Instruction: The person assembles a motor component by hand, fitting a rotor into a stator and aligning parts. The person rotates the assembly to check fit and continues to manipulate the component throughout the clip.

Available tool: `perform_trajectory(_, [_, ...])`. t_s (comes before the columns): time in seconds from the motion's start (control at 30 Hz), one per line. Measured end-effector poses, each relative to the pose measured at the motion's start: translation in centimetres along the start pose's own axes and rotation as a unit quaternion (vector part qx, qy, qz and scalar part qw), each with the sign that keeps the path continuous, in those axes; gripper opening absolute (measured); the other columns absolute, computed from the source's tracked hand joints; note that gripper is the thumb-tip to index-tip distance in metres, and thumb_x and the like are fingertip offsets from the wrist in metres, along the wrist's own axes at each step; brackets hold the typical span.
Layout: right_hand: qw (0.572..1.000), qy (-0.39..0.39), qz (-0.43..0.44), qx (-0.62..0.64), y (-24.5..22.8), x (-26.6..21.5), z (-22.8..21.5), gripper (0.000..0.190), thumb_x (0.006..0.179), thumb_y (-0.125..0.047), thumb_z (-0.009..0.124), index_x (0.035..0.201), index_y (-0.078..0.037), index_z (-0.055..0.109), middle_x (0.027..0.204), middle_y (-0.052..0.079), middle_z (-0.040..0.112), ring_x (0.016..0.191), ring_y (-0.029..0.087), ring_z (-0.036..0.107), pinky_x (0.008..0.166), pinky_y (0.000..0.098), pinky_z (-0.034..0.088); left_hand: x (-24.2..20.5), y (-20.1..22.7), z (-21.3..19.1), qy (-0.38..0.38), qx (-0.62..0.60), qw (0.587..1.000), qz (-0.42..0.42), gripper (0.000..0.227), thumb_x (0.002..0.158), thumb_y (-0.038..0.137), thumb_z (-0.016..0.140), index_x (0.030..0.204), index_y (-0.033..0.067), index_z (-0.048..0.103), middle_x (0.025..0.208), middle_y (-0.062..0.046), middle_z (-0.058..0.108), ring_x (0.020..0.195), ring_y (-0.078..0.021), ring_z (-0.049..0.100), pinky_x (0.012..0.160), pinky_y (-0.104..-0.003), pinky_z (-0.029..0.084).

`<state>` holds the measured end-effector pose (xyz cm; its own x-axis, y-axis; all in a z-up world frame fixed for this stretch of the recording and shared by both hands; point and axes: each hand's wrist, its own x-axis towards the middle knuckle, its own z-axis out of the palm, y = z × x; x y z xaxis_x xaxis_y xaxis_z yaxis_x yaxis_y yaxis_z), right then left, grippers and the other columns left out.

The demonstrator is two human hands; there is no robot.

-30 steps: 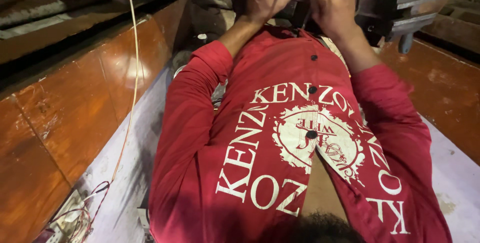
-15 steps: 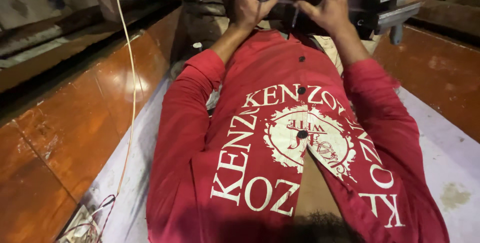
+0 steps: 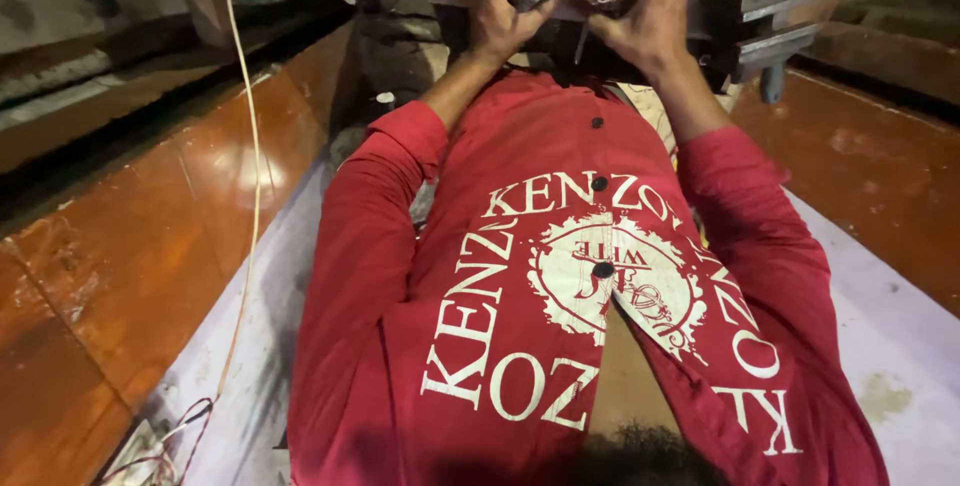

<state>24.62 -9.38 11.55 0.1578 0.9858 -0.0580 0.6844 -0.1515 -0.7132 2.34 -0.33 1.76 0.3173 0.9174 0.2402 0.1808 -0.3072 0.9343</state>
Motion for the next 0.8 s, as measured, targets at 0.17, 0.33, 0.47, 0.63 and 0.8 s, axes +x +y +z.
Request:
perform_trajectory(0.17, [0.978,-0.021,-0.056,-0.202,-3.1,0.5,-3.8,0.101,0.069,-0.023,0.094,0.151,-0.002,0.037,0.140,0.024,0.045,0.122,0.042,0.047,0.101,0.0525,0.041,-0.2,0.1,0.2,-0.007,0.054,0.998,0.017,0.096,0.077,0.022,0.097,0.148,0.0073,0.034,0.135,-0.015,0.051,0.123,-0.0368,0.059,0.104,-0.045,0.051])
perform_trajectory(0.33, [0.947,-0.044,-0.125,-0.294,-6.1,1.0,-6.3,0.092,0.072,-0.022,0.084,0.151,-0.002,0.042,0.134,0.021,0.049,0.128,0.038,0.046,0.104,0.0516,0.037,-0.1,0.6,0.3,-0.018,0.050,0.997,0.062,0.103,0.076,0.017,0.097,0.152,0.0072,0.028,0.142,-0.022,0.044,0.131,-0.0409,0.051,0.108,-0.047,0.049])
perform_trajectory(0.47, [0.929,-0.058,-0.129,-0.343,-7.8,1.4,-7.2,0.091,0.071,-0.026,0.086,0.148,-0.002,0.044,0.134,0.023,0.049,0.131,0.039,0.046,0.105,0.0534,0.035,0.0,0.8,0.5,-0.038,0.008,0.999,0.034,0.105,0.079,0.016,0.097,0.154,0.0097,0.025,0.145,-0.022,0.042,0.133,-0.0386,0.053,0.104,-0.043,0.056])
perform_trajectory(0.63, [0.908,-0.061,-0.143,-0.388,-8.6,1.4,-7.5,0.089,0.070,-0.029,0.087,0.145,-0.005,0.047,0.136,0.022,0.048,0.131,0.039,0.045,0.107,0.0553,0.034,-0.2,0.6,0.8,-0.041,0.027,0.998,0.047,0.110,0.078,0.017,0.099,0.155,0.0091,0.021,0.142,-0.019,0.044,0.130,-0.0393,0.055,0.105,-0.045,0.056])
perform_trajectory(0.8, [0.920,-0.073,-0.118,-0.367,-8.4,1.7,-7.3,0.096,0.070,-0.030,0.089,0.149,-0.001,0.043,0.136,0.023,0.047,0.131,0.041,0.045,0.108,0.0570,0.033,-0.3,-0.1,1.0,-0.081,0.018,0.996,0.021,0.109,0.081,0.019,0.099,0.156,0.0101,0.021,0.141,-0.020,0.044,0.126,-0.0360,0.060,0.100,-0.042,0.061])
